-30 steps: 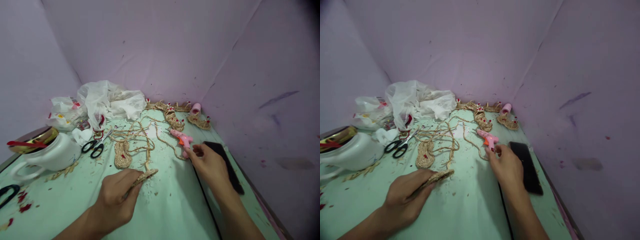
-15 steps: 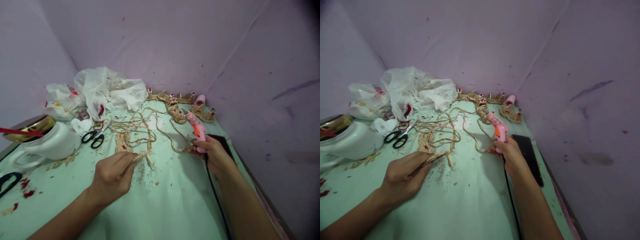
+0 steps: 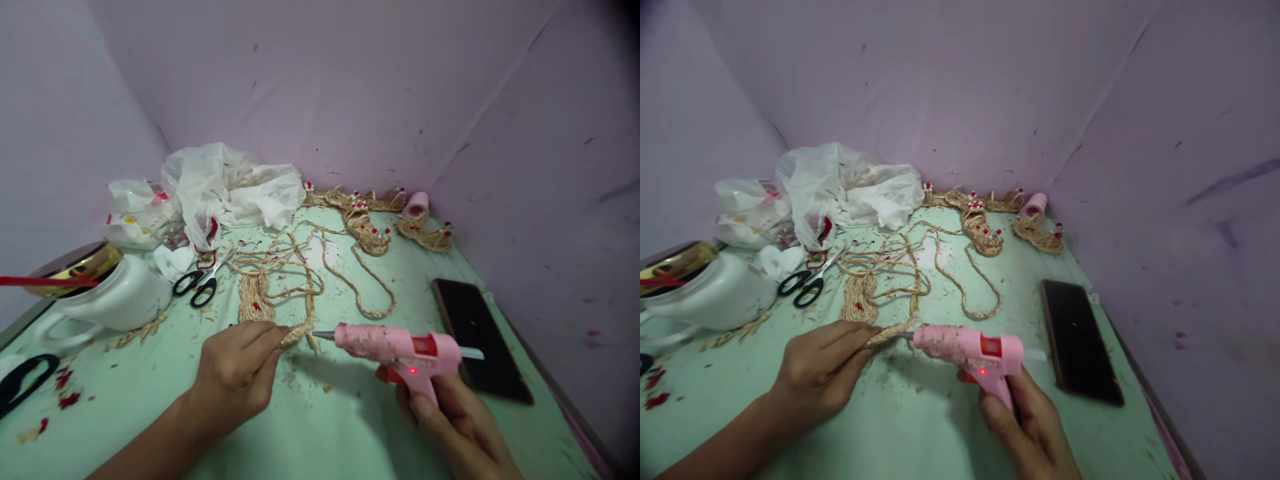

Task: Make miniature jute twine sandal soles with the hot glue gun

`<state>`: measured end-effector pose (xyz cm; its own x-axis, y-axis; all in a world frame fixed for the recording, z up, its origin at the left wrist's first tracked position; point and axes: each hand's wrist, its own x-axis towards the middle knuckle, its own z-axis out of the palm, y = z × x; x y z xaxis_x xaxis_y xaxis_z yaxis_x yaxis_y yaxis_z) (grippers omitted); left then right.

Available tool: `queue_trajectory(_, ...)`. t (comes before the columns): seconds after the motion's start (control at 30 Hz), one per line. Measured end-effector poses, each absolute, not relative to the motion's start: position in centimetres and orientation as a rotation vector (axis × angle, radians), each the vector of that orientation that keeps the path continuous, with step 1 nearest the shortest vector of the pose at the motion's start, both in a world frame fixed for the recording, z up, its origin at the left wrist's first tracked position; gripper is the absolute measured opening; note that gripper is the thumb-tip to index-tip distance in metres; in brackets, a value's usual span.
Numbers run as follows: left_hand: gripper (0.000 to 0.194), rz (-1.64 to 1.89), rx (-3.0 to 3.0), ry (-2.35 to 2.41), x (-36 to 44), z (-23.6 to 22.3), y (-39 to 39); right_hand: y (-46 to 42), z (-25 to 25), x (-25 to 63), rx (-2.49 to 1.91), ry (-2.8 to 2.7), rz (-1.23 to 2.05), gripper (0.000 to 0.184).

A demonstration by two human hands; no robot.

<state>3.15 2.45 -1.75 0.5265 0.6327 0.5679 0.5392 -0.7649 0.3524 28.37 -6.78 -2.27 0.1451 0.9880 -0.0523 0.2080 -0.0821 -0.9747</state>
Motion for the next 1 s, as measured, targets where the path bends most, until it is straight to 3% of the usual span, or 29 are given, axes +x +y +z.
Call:
queue_trajectory(0.23, 0.025, 1.081, 2.684, 1.017, 3.3, -1.9, 2.4, -7.7, -2.9, 28.2, -1.551, -1.34, 1.001, 0.032)
queue_trajectory(0.7, 0.026, 1.121, 2.719, 1.014, 3.5, -1.9, 2.3, -7.9, -3.9, 29.0, -1.629, -1.299, 0.923, 0.034)
queue_trajectory(0.83, 0.026, 1.12, 2.722, 1.019, 3.5, -1.9, 2.3, -8.0, -4.0, 28.8, -1.589, -1.375, 0.991, 0.029)
queue_trajectory(1.0, 0.027, 1.082, 2.718, 1.033, 3.5, -1.9, 2.2, -7.9, -3.6, 28.3, -1.655, -1.256, 0.815, 0.025)
